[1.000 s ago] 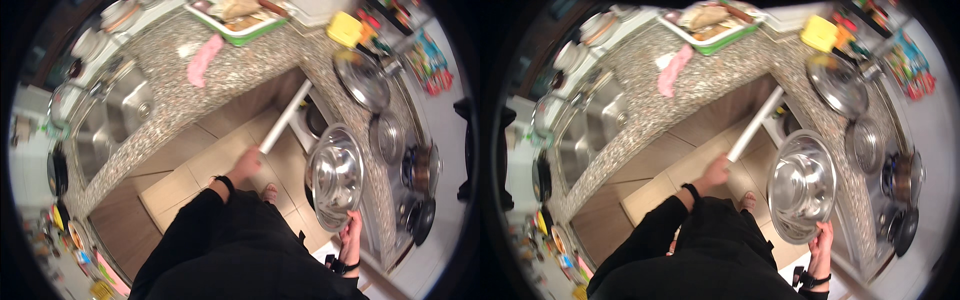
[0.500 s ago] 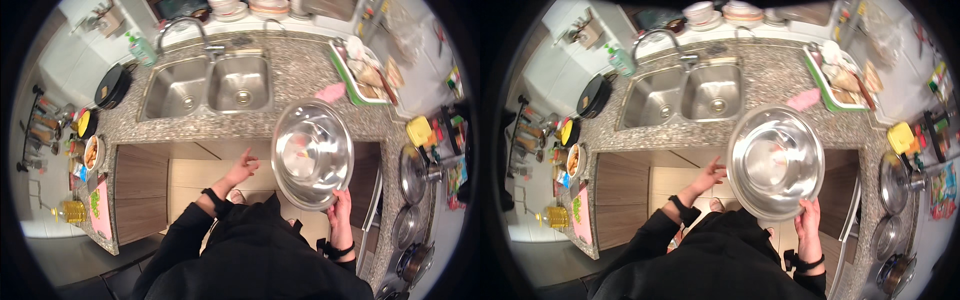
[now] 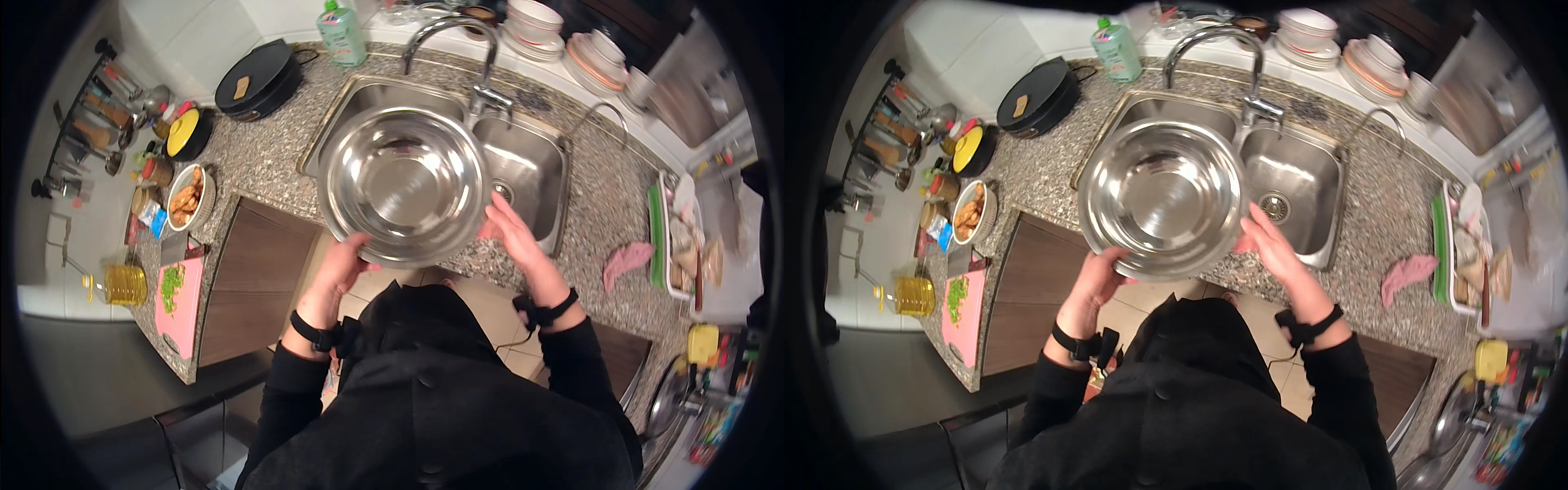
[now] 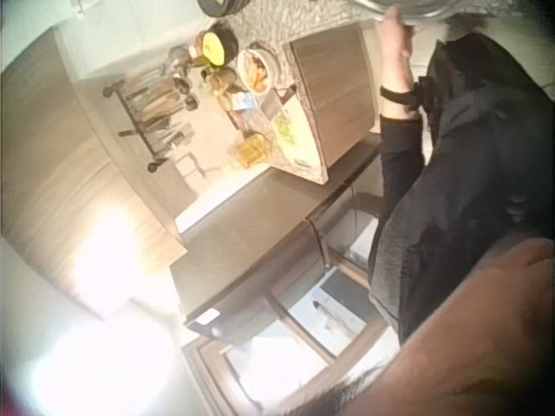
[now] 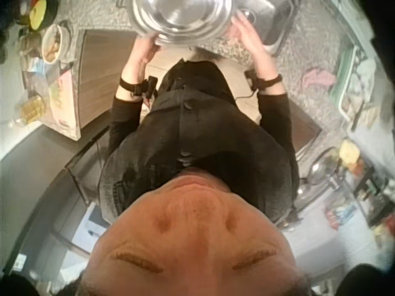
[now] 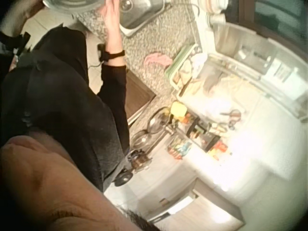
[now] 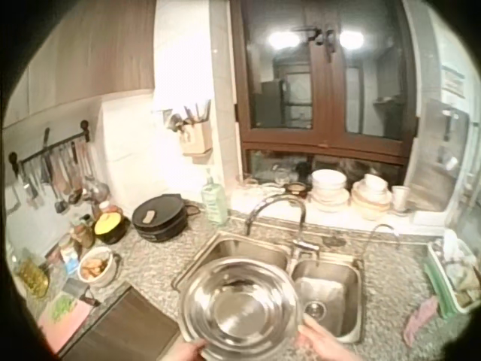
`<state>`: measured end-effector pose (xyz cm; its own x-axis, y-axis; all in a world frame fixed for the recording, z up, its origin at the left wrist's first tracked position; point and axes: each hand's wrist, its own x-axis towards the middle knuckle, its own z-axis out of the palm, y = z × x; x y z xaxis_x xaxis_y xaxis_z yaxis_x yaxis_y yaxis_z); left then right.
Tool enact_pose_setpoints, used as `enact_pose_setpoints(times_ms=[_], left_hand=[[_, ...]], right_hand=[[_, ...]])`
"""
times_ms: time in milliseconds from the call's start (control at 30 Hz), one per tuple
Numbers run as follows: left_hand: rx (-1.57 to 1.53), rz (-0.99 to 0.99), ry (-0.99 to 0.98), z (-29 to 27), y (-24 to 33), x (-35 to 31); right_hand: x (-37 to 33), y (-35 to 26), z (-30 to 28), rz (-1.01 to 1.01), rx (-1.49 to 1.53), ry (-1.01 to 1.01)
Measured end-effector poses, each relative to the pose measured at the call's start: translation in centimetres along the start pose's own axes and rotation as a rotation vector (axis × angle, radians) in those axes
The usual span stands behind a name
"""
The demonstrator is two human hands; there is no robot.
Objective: The person removes the stem from a green chili pepper and slices it into thin strips on a pink cutting board using a knife. They then transfer the sliced pepper into a metal bowl and proceed to chop a piece of fried dough into smaller pieces.
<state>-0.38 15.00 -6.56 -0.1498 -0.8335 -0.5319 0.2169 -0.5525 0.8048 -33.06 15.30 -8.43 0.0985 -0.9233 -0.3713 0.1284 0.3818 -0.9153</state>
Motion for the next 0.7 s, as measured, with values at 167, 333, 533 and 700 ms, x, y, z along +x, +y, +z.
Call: enact_pose_setpoints(times_ms=[167, 333, 533, 700], left_hand=[[0.002, 0.063, 0.224, -2.0, 4.2, 4.7], [0.010, 0.117, 0.251, -2.3, 7.1, 9.7], [0.142, -0.001, 0.120, -3.1, 8.8, 16.9], [0.174, -0.091, -0.169, -4.5, 10.6, 23.3]], right_hand=[[13.3, -4.1, -4.1, -0.675, -1.556, 0.129], [20.2, -6.5, -9.7, -0.386, -1.861, 0.017], [21.3, -7.5, -11.1, -0.024, -1.684, 0.222], [20.3, -5.2, -1.0, 0.196, -0.306, 0.206]])
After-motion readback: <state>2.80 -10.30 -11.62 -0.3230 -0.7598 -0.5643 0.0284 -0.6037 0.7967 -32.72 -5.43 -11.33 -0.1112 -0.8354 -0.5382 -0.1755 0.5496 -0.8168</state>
